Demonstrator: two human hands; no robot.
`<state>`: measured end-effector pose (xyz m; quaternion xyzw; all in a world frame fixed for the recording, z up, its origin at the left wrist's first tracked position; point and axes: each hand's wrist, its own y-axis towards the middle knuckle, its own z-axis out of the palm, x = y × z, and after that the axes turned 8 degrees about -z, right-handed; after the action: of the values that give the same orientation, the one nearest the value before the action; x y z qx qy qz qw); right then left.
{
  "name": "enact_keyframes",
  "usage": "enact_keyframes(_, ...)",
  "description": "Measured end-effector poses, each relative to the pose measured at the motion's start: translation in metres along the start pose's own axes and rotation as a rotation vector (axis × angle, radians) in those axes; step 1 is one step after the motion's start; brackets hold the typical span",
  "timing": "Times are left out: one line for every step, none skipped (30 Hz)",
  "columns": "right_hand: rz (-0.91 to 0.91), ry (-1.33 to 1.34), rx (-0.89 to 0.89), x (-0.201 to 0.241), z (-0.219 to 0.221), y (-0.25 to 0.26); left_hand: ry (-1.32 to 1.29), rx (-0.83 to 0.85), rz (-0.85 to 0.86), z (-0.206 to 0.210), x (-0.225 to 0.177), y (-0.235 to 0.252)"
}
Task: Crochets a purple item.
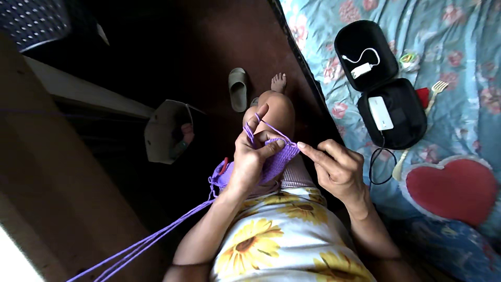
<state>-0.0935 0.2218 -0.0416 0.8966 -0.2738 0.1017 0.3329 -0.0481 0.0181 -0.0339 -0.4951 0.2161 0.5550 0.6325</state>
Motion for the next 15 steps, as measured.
enact_keyframes(-0.005, -0.020, 0.002, 0.0010, -0.0006, 0.0001, 0.006, -0.002, 0.011, -0.0001, 0.0006, -0.0001)
enact_keyframes(-0.007, -0.029, 0.004, 0.0016, -0.0011, 0.0000, 0.007, -0.006, 0.018, 0.0002, 0.0009, -0.0002)
enact_keyframes(-0.008, -0.030, 0.004, 0.0019, -0.0017, -0.0001, 0.009, -0.007, 0.021, 0.0006, 0.0007, -0.0002)
enact_keyframes(-0.007, -0.027, 0.004, 0.0019, -0.0022, 0.0000, 0.013, -0.007, 0.019, 0.0008, 0.0004, -0.0002)
enact_keyframes(-0.005, -0.023, 0.004, 0.0017, -0.0025, 0.0000, 0.011, -0.003, 0.015, 0.0006, 0.0002, 0.0000)
enact_keyframes(0.001, -0.019, 0.003, 0.0016, -0.0025, -0.0001, 0.008, 0.002, 0.007, 0.0003, 0.0001, 0.0003)
enact_keyframes(0.008, -0.017, 0.004, 0.0017, -0.0024, -0.0001, 0.001, 0.005, -0.001, 0.0000, 0.0005, 0.0007)
enact_keyframes(0.016, -0.019, 0.009, 0.0023, -0.0021, -0.0002, -0.008, 0.009, -0.007, -0.0002, 0.0010, 0.0012)
enact_keyframes(0.024, -0.029, 0.018, 0.0034, -0.0020, -0.0003, -0.013, 0.012, -0.011, -0.0002, 0.0015, 0.0016)
enact_keyframes(0.029, -0.044, 0.027, 0.0047, -0.0020, -0.0004, -0.011, 0.012, -0.012, 0.0000, 0.0020, 0.0015)
enact_keyframes(0.035, -0.062, 0.037, 0.0063, -0.0023, -0.0004, -0.006, 0.012, -0.009, 0.0001, 0.0024, 0.0013)
enact_keyframes(0.036, -0.079, 0.043, 0.0076, -0.0025, -0.0002, -0.003, 0.011, -0.006, 0.0002, 0.0030, 0.0011)
enact_keyframes(0.035, -0.089, 0.045, 0.0083, -0.0027, 0.0002, -0.001, 0.009, -0.005, 0.0005, 0.0033, 0.0011)
enact_keyframes(0.033, -0.090, 0.045, 0.0085, -0.0027, 0.0007, 0.000, 0.004, -0.006, 0.0009, 0.0033, 0.0012)
enact_keyframes(0.032, -0.082, 0.042, 0.0083, -0.0024, 0.0012, 0.000, 0.003, -0.009, 0.0012, 0.0032, 0.0014)
